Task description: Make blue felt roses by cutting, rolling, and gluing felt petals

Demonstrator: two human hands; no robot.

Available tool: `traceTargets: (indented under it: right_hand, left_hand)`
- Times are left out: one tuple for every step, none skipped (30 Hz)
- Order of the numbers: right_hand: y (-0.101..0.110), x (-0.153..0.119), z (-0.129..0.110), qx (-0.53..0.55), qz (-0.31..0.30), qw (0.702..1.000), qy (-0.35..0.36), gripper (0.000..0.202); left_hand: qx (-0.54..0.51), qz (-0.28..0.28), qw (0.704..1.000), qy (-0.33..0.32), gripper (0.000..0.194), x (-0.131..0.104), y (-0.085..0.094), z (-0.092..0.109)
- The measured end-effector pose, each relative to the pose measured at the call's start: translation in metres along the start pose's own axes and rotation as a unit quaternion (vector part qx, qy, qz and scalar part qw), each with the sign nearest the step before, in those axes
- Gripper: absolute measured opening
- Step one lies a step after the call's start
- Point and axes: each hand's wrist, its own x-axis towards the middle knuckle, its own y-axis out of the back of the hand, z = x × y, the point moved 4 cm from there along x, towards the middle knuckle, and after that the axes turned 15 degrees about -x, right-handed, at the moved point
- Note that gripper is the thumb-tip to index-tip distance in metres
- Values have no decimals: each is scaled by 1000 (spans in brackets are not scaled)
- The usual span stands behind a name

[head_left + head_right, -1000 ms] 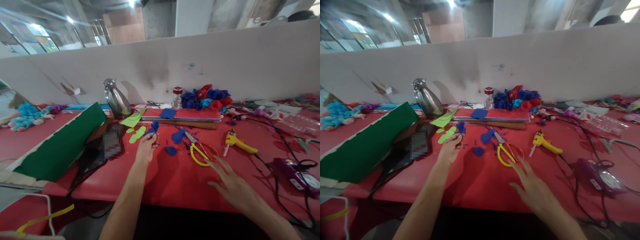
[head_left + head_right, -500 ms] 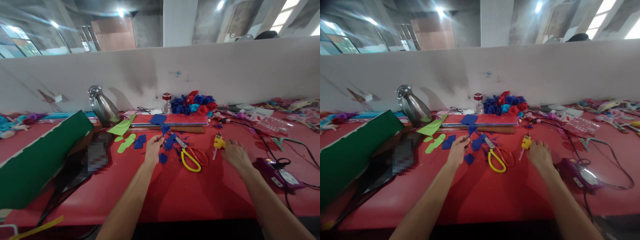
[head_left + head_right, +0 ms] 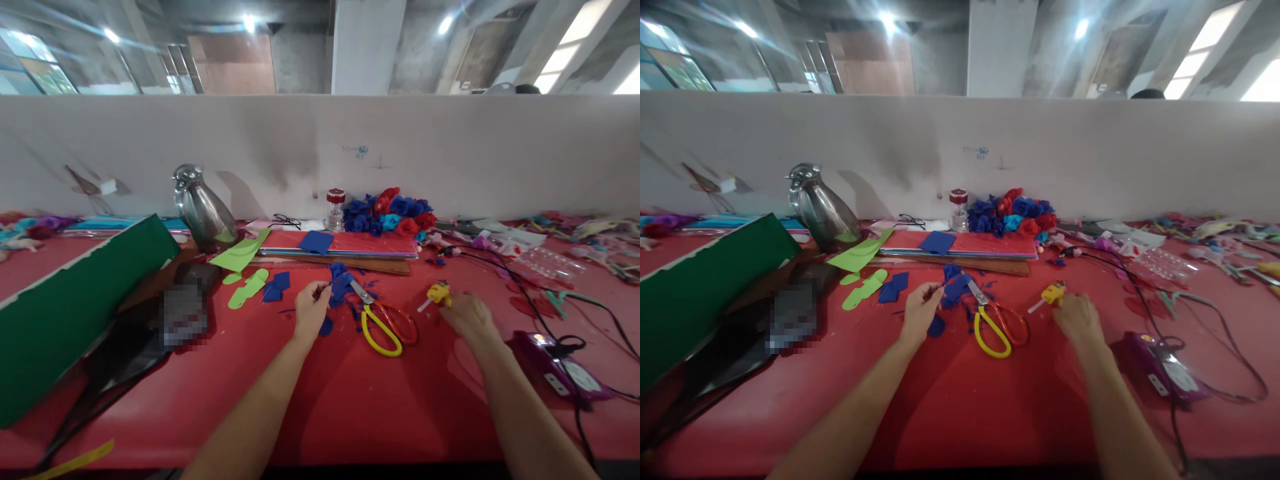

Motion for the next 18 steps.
traceTargets:
  right_hand:
    - [4,-2,3,15,5,1000,-18,23]
    - [8,-4,4,34,10,999,-36,24]
    - [15,-6,3,56,13,997,-45,25]
    - [22,-8,-2,85,19,995,-43,26]
    - [30,-10,-9,120,25,992,-35,29]
    - [37,-12,-19,203,32,978,-18,31]
    - [44,-15,-33,304,31,952,13,34]
    - [50,-18,-47,386,24,922,36,38]
    - [56,-22,-61,442,26,895,47,41]
    - [60,-27,-75,476,32,877,55,43]
    - [62,-32,-88,494,39,866,61,44]
    - [63,-38,-99,505,42,860,63,44]
    - [62,-43,-108,510,33,857,69,44]
    - [60,-48,-115,513,24,854,76,43]
    - [57,-52,-120,518,15,851,84,43]
    - [54,-56,-123,520,7,849,91,43]
    - [51,-58,-124,522,2,848,95,43]
    - [48,-59,-124,523,-1,847,98,42]
  left_hand:
    - [18,3,1000,-11,6,0,0,0]
    - [36,4,999,-23,6,-1,0,-1]
    - [55,3,998,-33,6,-1,0,0]
    - [73,3,996,-41,7,-2,0,0]
    - [91,4,995,-48,8,-3,0,0]
    - [107,6,993,-56,9,-4,0,0]
    - [125,8,990,-67,10,-5,0,1]
    - [144,9,986,-83,11,-6,0,2]
    - [166,8,981,-103,12,-7,0,4]
    - [191,5,974,-123,13,-8,0,5]
    - [218,-1,965,-143,14,-9,-1,7]
    - [246,-7,956,-158,15,-10,-1,7]
    - [271,-11,947,-170,16,-11,-1,8]
    - [293,-13,938,-182,16,-13,-1,9]
    - [312,-15,930,-195,16,-14,-1,9]
    - [328,-17,922,-208,15,-15,-2,10]
    - [340,-20,914,-221,15,-16,-2,10]
    - [350,-24,907,-233,14,-17,-3,10]
